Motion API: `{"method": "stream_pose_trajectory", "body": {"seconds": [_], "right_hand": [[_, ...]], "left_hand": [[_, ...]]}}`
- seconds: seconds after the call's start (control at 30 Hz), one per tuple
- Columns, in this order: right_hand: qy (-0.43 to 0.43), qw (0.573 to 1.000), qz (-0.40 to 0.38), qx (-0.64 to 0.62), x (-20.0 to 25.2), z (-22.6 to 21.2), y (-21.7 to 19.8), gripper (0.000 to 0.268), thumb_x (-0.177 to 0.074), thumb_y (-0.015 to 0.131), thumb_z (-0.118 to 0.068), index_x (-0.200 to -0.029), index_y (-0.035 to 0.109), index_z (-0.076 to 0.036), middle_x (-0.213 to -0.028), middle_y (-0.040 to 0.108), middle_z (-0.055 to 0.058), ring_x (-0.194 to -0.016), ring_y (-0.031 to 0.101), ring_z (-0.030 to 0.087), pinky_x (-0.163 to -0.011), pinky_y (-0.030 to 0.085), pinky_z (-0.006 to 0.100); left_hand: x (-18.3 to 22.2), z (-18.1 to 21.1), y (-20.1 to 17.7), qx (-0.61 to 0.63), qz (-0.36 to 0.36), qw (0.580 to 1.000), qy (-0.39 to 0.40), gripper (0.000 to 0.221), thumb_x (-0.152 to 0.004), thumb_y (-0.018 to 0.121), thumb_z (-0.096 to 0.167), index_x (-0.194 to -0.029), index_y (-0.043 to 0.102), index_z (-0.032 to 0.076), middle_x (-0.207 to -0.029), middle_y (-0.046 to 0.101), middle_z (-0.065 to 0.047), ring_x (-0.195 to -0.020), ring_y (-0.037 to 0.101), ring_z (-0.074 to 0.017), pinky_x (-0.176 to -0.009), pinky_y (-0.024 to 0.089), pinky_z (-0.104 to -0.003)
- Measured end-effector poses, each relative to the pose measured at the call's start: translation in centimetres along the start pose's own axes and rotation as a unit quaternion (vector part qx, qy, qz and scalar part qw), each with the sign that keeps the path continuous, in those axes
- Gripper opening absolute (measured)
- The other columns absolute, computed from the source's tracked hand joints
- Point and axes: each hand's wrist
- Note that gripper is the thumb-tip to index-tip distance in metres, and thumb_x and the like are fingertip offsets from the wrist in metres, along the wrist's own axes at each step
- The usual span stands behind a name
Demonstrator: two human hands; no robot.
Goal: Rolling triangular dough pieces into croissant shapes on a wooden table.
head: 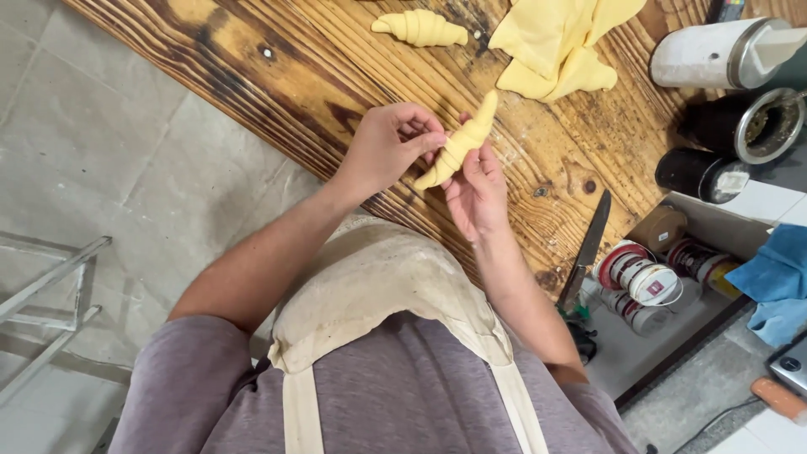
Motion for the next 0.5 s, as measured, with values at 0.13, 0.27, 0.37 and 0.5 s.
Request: {"method": "stream_pose_trajectory", "body": {"seconds": [0.13, 0.27, 0.37, 0.5], "right_hand": [[0.000, 0.997, -0.026, 0.066, -1.2, 2.0, -3.0, 0.062, -0.093, 0.075, -0.016, -0.146, 0.048, -0.001, -0.141, 0.060, 0.024, -0.117, 0.069, 0.032, -0.094, 0.063, 0.044], [0.000, 0.998, -0.021, 0.052, -1.7, 0.8, 0.2, 0.059, -0.094, 0.073, -0.012, -0.147, 0.049, -0.002, -0.140, 0.061, 0.025, -0.119, 0.069, 0.032, -0.093, 0.063, 0.043], [0.009, 0.998, 0.012, 0.068, -2.6, 1.3, -1.0, 0.054, -0.098, 0.069, -0.016, -0.147, 0.048, -0.005, -0.137, 0.064, 0.018, -0.117, 0.069, 0.031, -0.096, 0.062, 0.045], [0.034, 0.984, -0.024, 0.171, -4.2, -0.5, 4.0, 0.051, -0.096, 0.072, -0.027, -0.140, 0.056, -0.010, -0.125, 0.069, 0.006, -0.106, 0.071, 0.017, -0.092, 0.062, 0.036]], "left_hand": [[-0.3, -1.0, -0.2, -0.072, 0.001, 0.997, 0.026, 0.012, -0.081, 0.085, 0.001, -0.087, 0.076, 0.006, -0.071, 0.064, -0.004, -0.061, 0.068, -0.0120, -0.064, 0.055, -0.026], [-0.6, -1.6, -1.1, -0.115, 0.001, 0.993, 0.035, 0.015, -0.078, 0.090, 0.011, -0.087, 0.078, 0.009, -0.077, 0.062, -0.002, -0.072, 0.061, -0.0121, -0.071, 0.051, -0.027], [-0.8, -2.2, -1.8, -0.091, 0.009, 0.996, -0.007, 0.017, -0.075, 0.090, 0.007, -0.088, 0.079, 0.008, -0.077, 0.060, -0.001, -0.074, 0.057, -0.0085, -0.068, 0.051, -0.024], [-2.4, -3.8, -2.8, -0.028, 0.037, 0.997, -0.061, 0.038, -0.074, 0.090, 0.001, -0.098, 0.061, 0.008, -0.078, 0.051, -0.004, -0.065, 0.059, -0.0132, -0.058, 0.055, -0.025]]}}
Point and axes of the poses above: each hand's wrist, its own x-axis away from the middle knuckle, its own y-axis out of the palm, z = x × y
